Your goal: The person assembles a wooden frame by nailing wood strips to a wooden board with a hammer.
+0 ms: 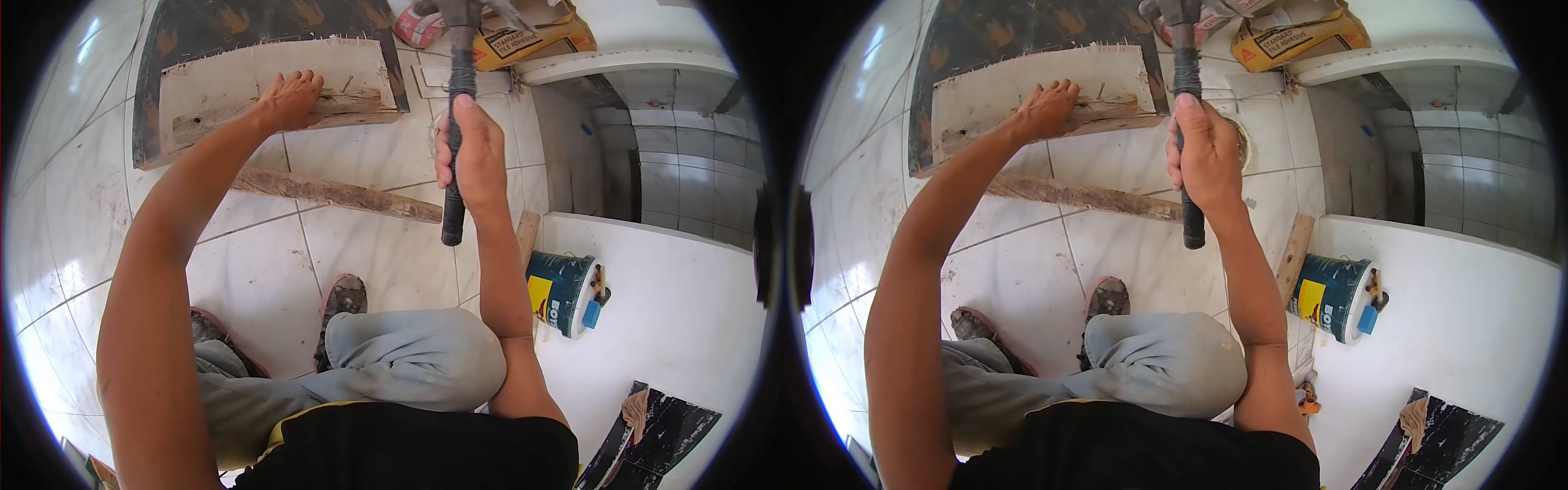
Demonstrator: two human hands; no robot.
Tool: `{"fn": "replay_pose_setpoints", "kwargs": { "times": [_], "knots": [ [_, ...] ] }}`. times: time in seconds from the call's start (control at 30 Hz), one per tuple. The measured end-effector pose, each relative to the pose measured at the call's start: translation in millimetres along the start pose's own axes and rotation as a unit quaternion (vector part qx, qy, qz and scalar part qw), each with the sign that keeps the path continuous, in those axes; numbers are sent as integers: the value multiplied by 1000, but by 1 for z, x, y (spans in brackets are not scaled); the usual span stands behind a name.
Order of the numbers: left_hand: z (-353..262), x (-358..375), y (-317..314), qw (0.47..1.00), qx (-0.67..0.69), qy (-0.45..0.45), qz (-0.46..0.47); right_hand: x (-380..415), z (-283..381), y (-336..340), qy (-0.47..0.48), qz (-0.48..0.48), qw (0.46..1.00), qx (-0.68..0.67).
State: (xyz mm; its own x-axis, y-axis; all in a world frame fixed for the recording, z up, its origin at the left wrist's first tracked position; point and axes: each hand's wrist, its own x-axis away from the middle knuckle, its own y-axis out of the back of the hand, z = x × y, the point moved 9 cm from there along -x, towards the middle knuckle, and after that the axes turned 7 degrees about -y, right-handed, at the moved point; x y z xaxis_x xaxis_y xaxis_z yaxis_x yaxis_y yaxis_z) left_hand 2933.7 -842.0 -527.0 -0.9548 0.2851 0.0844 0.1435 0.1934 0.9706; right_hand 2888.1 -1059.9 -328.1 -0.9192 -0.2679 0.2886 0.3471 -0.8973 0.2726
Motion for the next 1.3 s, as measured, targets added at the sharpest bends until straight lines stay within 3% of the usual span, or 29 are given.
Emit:
{"fn": "replay_pose_setpoints", "kwargs": {
  "times": [0.1,0.13,0.2,0.23,0.27,0.3,0.43,0.57,0.67,0.73,0.8,0.9,1.0,1.1,1.13,1.2,1.23,1.27,1.3],
  "knots": [
    [-3,0,-7,1000,7,17,25,36,76,28,179,-69,980,-52],
    [-2,0,-7,999,9,17,27,37,81,25,203,-22,965,-166],
    [-4,2,-6,1000,2,14,22,29,53,12,207,16,958,-195],
    [-2,1,-2,1000,3,17,17,10,11,-2,198,10,974,-111],
    [-1,2,0,1000,4,18,22,-21,-47,-23,29,55,998,-9],
    [-7,5,-1,999,9,13,31,-27,-103,-31,-148,91,980,92],
    [-4,3,-1,998,34,31,35,-25,-84,-13,-116,47,987,100],
    [-2,4,-4,1000,2,12,7,-8,-11,9,58,-9,998,16],
    [0,4,-3,1000,9,23,18,-11,-14,3,128,28,989,-72],
    [-3,4,-1,1000,17,16,14,-22,-64,-16,47,29,997,-49],
    [-3,7,1,999,31,24,1,-30,-108,-32,-131,73,985,88],
    [0,5,-3,999,43,32,7,-23,-75,-19,-119,43,991,41],
    [2,1,-3,998,54,28,8,11,30,9,45,-11,998,-30],
    [-2,-4,-6,998,55,15,22,49,119,42,239,-78,961,-111],
    [0,-3,-5,998,51,23,29,44,112,43,232,-81,963,-109],
    [-3,-1,-8,998,52,19,34,44,103,28,328,-13,921,-211],
    [-1,-1,-4,998,46,20,26,26,54,8,253,6,947,-200],
    [3,-2,-2,998,48,26,22,1,-11,-14,135,6,989,-66],
    [-1,1,-5,999,37,19,22,-21,-82,-33,-67,50,996,43]
  ]
}}
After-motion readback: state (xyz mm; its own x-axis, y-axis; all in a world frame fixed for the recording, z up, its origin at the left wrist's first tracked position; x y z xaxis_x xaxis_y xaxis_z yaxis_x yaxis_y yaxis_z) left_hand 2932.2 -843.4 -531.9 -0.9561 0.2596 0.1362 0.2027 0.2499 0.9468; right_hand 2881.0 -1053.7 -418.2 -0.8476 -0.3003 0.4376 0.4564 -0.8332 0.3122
